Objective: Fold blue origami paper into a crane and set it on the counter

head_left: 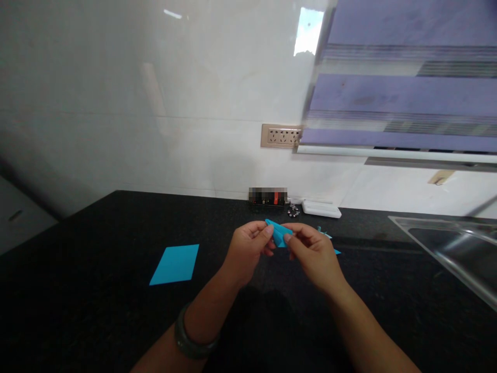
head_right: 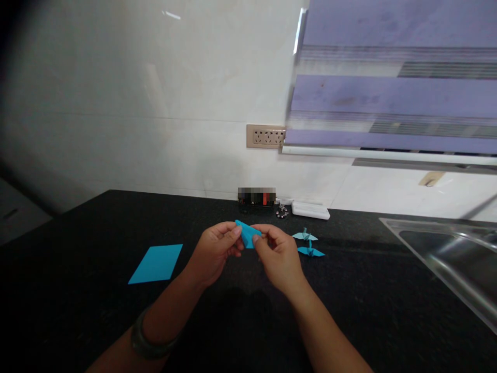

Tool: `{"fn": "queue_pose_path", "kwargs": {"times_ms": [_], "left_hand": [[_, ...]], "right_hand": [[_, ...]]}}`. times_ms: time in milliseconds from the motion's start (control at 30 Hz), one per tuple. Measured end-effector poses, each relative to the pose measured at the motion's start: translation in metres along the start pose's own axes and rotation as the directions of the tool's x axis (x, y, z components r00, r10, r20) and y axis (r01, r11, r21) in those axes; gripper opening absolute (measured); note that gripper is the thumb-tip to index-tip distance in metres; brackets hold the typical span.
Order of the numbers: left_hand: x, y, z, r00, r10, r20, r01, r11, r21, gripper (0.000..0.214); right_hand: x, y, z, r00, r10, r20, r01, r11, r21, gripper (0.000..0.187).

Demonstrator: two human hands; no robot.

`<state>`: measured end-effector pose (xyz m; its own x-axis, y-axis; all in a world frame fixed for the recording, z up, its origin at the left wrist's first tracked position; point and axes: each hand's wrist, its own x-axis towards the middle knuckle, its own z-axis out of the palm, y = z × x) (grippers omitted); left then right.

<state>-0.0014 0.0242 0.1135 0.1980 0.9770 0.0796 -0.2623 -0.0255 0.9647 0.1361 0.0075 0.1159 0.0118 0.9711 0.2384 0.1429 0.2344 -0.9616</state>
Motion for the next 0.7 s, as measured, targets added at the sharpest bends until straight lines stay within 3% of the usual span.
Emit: {"fn": "queue_pose_path", "kwargs": {"times_ms": [133, 367, 500, 700], "left_hand": [[-0.001, 0.001, 0.001, 1.0, -0.026, 0.002, 0.026, 0.999, -0.038, 0.027], [0.0, -0.002, 0.001, 0.998, 0.045, -0.038, -0.047, 0.998, -0.047, 0.02], [0.0, -0.002, 0.002, 0.987, 0.079, -0.139, -0.09, 0.993, -0.078, 0.018], [-0.003, -0.001, 0.004, 0.983, 0.047, -0.179, -0.08, 0.98, -0.183, 0.019]], "right_hand": [[-0.001, 0.001, -0.002, 1.0, -0.003, 0.017, 0.003, 1.0, -0.001, 0.024], [-0.002, 0.001, 0.002, 0.998, -0.055, 0.04, 0.055, 0.998, -0.011, 0.031], [-0.004, 0.003, 0.009, 0.985, -0.146, -0.091, 0.154, 0.984, 0.09, 0.027], [-0.006, 0.007, 0.014, 0.946, -0.315, -0.079, 0.297, 0.937, -0.186, 0.007]]}}
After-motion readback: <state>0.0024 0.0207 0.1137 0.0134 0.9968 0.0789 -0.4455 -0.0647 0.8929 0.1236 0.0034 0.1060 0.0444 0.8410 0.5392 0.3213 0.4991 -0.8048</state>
